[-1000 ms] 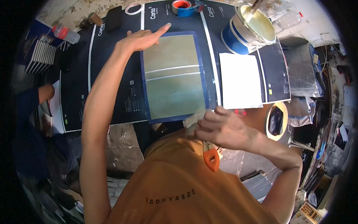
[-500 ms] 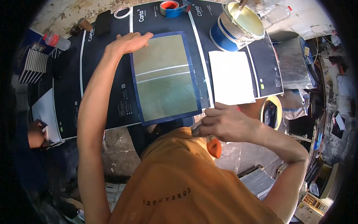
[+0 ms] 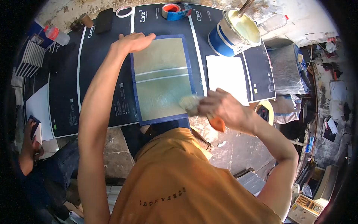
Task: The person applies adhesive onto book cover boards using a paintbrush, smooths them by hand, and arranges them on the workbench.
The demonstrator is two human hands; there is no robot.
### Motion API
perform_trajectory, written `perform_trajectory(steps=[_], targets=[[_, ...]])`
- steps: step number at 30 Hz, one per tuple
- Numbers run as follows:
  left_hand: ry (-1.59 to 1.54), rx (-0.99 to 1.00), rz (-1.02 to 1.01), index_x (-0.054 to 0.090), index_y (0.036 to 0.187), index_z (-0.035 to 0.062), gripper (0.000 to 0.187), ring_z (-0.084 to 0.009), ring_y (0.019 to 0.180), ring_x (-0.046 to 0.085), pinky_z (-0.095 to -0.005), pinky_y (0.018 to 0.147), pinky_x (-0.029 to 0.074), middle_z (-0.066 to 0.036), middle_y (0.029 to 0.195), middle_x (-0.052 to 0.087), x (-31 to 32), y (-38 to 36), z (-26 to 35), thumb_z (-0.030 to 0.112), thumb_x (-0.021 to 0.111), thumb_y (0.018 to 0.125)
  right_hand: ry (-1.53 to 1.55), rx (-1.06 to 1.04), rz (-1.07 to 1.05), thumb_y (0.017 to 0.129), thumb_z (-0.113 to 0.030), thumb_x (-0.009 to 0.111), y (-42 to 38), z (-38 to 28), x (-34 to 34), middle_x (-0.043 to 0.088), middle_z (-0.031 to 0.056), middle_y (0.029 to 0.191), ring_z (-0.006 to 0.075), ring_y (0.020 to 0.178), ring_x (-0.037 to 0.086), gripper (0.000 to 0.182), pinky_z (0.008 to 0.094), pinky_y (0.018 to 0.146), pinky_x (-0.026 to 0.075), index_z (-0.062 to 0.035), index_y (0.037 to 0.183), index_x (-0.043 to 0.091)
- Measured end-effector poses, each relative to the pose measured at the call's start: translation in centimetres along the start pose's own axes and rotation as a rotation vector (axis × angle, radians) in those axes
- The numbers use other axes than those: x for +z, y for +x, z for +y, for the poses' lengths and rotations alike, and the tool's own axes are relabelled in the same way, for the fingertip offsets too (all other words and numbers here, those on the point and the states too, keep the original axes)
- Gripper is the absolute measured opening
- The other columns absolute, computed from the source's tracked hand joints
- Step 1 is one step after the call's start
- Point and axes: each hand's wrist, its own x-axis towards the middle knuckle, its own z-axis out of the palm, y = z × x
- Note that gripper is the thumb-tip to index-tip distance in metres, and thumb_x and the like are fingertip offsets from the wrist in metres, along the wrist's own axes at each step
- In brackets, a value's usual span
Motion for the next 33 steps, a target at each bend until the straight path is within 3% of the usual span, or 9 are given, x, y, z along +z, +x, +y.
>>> perform_trajectory(steps=[4, 9, 11, 13, 21, 24, 26, 29, 33], targets=[[0.008, 0.021, -0.043, 0.056, 0.135, 0.0085, 0.065, -0.0328, 0.138, 0.041, -0.0647, 0.112, 0.013, -0.015, 0.144, 0.051, -0.6, -0.4, 0.1, 0.048, 0.022, 0.097, 0.031, 0.025, -0.085, 0.082, -0.024, 0.053, -3.5, -2.9, -1.5, 0.062, 0.0010, 0.096, 0.0183, 0.089, 0.055, 0.025, 0.0330, 0.079, 0.042, -0.0129, 0.101, 0.064], [-0.010, 0.011, -0.002, 0.060, 0.128, 0.0074, 0.065, -0.0338, 0.135, 0.044, -0.0645, 0.113, 0.012, -0.016, 0.139, 0.055, -0.1, 0.0, 0.6, 0.051, 0.024, 0.095, -0.040, 0.098, 0.105, 0.087, -0.030, 0.044, -0.7, -1.6, -2.4, 0.063, 0.0049, 0.106, 0.0227, 0.088, 0.054, 0.035, 0.0353, 0.078, 0.039, -0.0084, 0.107, 0.063], [-0.036, 0.025, 0.079, 0.069, 0.111, 0.0051, 0.069, -0.0367, 0.130, 0.049, -0.0661, 0.113, 0.012, -0.018, 0.131, 0.061, 0.6, 0.3, 0.0, 0.057, 0.027, 0.091, 0.001, 0.016, 0.035, 0.085, -0.025, 0.052, -0.2, -0.9, -1.4, 0.063, 0.0029, 0.103, 0.0206, 0.089, 0.055, 0.027, 0.0343, 0.078, 0.040, -0.0121, 0.106, 0.064], [-0.052, 0.015, 0.093, 0.068, 0.113, 0.0054, 0.071, -0.0372, 0.131, 0.049, -0.0658, 0.113, 0.013, -0.018, 0.132, 0.060, 0.9, 0.6, -0.5, 0.058, 0.026, 0.092, -0.077, 0.012, -0.011, 0.076, -0.018, 0.064, -1.3, -2.0, 0.9, 0.061, -0.0029, 0.093, 0.0167, 0.088, 0.057, 0.025, 0.0322, 0.074, 0.044, -0.0182, 0.101, 0.065], [-0.088, 0.027, 0.048, 0.068, 0.118, 0.0070, 0.074, -0.0366, 0.132, 0.047, -0.0633, 0.115, 0.011, -0.018, 0.134, 0.059, 0.6, 0.3, -0.3, 0.060, 0.024, 0.091, -0.117, 0.180, 0.197, 0.075, -0.020, 0.066, -3.1, -2.7, -0.8, 0.065, -0.0022, 0.101, 0.0172, 0.087, 0.057, 0.023, 0.0316, 0.074, 0.044, -0.0150, 0.098, 0.064], [-0.102, 0.022, 0.068, 0.060, 0.128, 0.0086, 0.071, -0.0345, 0.136, 0.042, -0.0627, 0.115, 0.009, -0.017, 0.141, 0.051, 0.6, -0.2, -0.6, 0.058, 0.023, 0.093, -0.059, 0.055, 0.014, 0.073, -0.022, 0.066, -2.7, -2.2, 0.5, 0.064, -0.0012, 0.097, 0.0176, 0.086, 0.057, 0.025, 0.0319, 0.074, 0.043, -0.0139, 0.097, 0.064], [-0.100, 0.013, -0.014, 0.046, 0.145, 0.0105, 0.069, -0.0332, 0.144, 0.031, -0.0629, 0.116, 0.005, -0.015, 0.153, 0.039, -0.2, -1.4, -0.1, 0.053, 0.020, 0.097, 0.038, 0.043, -0.023, 0.076, -0.024, 0.061, -1.8, -3.2, -1.3, 0.063, 0.0010, 0.090, 0.0201, 0.087, 0.057, 0.025, 0.0337, 0.074, 0.042, -0.0129, 0.098, 0.064], [-0.072, -0.048, -0.036, 0.043, 0.146, 0.0107, 0.069, -0.0336, 0.145, 0.028, -0.0621, 0.117, 0.004, -0.015, 0.155, 0.035, 0.2, 0.2, -0.1, 0.053, 0.020, 0.097, -0.018, 0.068, 0.054, 0.083, -0.036, 0.048, -0.8, -2.9, -1.9, 0.063, 0.0062, 0.093, 0.0254, 0.085, 0.055, 0.035, 0.0357, 0.074, 0.040, -0.0099, 0.101, 0.064], [-0.106, -0.021, 0.069, 0.067, 0.121, 0.0101, 0.077, -0.0338, 0.136, 0.043, -0.0593, 0.116, 0.011, -0.015, 0.141, 0.054, 0.5, 0.4, -0.1, 0.065, 0.022, 0.091, 0.124, -0.017, 0.298, 0.088, -0.038, 0.040, 1.9, -0.9, 0.3, 0.061, 0.0101, 0.096, 0.0291, 0.081, 0.051, 0.043, 0.0385, 0.075, 0.040, -0.0042, 0.102, 0.062]])
